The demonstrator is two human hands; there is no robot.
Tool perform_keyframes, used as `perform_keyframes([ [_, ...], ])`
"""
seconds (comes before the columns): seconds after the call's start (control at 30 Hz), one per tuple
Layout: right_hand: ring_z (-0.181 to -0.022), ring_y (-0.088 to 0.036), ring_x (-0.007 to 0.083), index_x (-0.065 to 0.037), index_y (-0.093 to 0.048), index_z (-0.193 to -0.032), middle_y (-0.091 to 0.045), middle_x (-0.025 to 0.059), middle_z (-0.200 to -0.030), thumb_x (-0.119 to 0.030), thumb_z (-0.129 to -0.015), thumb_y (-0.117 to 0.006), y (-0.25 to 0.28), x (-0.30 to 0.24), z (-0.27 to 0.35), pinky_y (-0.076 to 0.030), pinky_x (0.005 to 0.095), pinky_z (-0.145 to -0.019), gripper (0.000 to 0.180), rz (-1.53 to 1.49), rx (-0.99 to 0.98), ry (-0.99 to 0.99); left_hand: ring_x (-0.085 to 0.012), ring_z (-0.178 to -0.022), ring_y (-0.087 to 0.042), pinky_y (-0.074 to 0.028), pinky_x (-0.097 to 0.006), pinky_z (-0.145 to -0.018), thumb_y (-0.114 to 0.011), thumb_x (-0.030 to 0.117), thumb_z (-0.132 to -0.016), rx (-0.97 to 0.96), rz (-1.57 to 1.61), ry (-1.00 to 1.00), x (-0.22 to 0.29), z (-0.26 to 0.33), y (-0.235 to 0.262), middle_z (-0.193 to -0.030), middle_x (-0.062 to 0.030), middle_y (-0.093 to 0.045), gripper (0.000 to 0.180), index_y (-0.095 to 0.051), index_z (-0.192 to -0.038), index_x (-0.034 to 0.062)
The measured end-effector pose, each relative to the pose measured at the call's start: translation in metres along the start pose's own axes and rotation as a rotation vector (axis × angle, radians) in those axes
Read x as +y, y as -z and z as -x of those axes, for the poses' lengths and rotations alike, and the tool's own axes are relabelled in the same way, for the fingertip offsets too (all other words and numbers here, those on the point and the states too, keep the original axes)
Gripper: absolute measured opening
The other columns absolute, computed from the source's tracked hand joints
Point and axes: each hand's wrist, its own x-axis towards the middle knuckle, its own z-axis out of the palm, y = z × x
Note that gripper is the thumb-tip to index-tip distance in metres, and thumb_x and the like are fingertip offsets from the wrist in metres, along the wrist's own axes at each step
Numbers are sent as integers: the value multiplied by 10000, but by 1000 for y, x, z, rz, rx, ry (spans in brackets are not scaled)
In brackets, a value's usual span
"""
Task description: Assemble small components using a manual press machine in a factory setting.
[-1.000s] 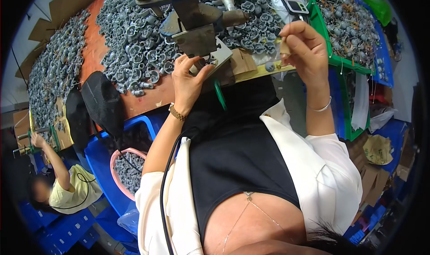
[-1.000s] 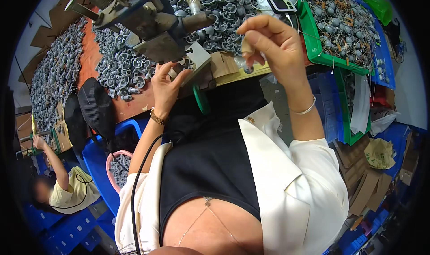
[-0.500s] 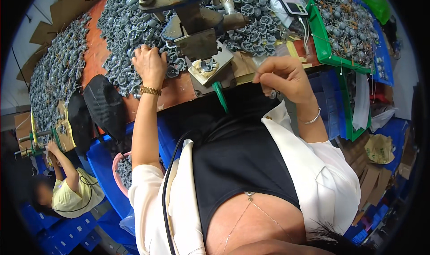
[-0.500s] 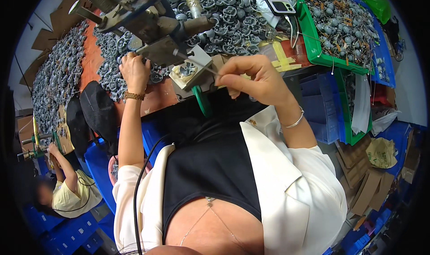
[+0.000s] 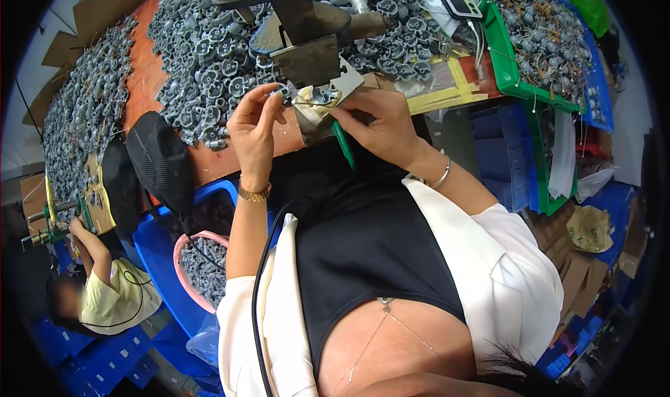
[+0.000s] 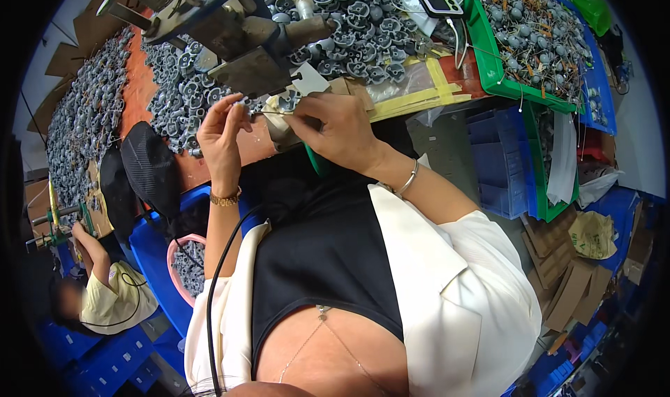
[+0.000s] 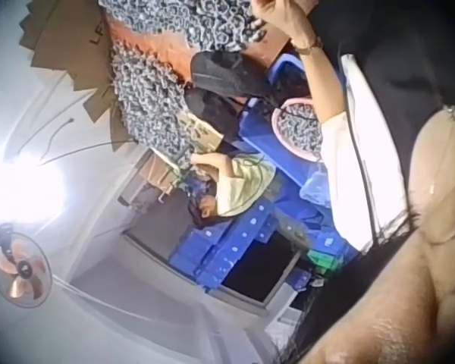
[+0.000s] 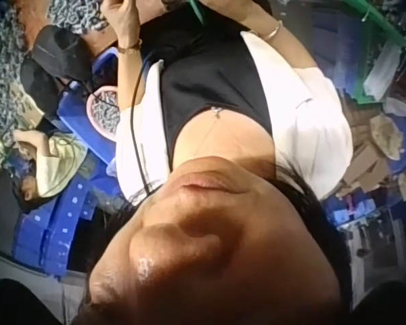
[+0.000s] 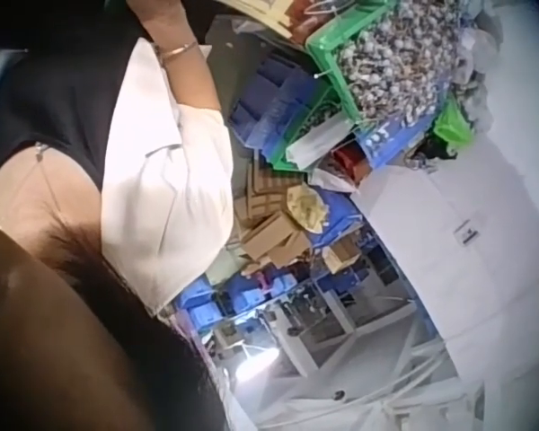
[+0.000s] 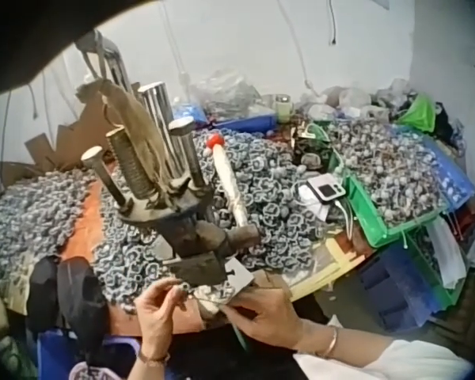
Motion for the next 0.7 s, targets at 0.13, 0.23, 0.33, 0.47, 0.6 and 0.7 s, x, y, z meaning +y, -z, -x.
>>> perform_keyframes([
  [0.13,-525,-573,183,0,-643,-760,-603,82,-647,-34,-744,-706,-4,1,-2,-425,280,-490,73,96,32,110,-49,-656,-535,-427,-178,-582,-642,6,-853,-35,-66,-36,3,10,-1,-815,-9,-597,215,-635,-1066,-14],
  [0.23,-526,-571,198,-14,-646,-778,-598,79,-648,-38,-744,-704,-5,-1,0,-426,284,-493,71,136,33,135,-52,-693,-537,-438,-179,-605,-660,-32,-820,-80,-229,-156,10,12,-3,-868,-17,-590,232,-646,-1051,-16],
  [0.33,-525,-563,186,-26,-654,-794,-594,77,-648,-43,-752,-701,-3,-1,1,-419,277,-494,66,89,-3,144,-59,-732,-542,-447,-181,-631,-670,-53,-797,-125,-273,-212,13,13,-6,-911,-29,-586,234,-653,-1029,-24],
  [0.47,-519,-539,138,-20,-664,-796,-607,49,-662,-62,-783,-693,4,-7,-4,-400,254,-491,53,-31,-112,69,-71,-774,-559,-452,-191,-659,-684,-58,-783,-194,67,60,17,18,-12,-956,-45,-583,241,-653,-1020,-35],
  [0.6,-520,-514,86,-21,-671,-830,-616,8,-691,-130,-841,-673,-1,2,7,-378,220,-475,110,-271,-126,-227,-189,-839,-611,-492,-260,-712,-729,-70,-689,-227,-345,-414,17,23,-23,-961,-103,-635,330,-673,-1003,11],
  [0.7,-520,-497,51,-31,-654,-920,-605,-15,-714,-204,-888,-640,6,1,8,-369,185,-465,177,-815,-268,-852,-251,-907,-605,-501,-342,-768,-750,-2,-640,-334,-620,-675,29,23,-28,-1031,-105,-643,384,-687,-1016,49],
])
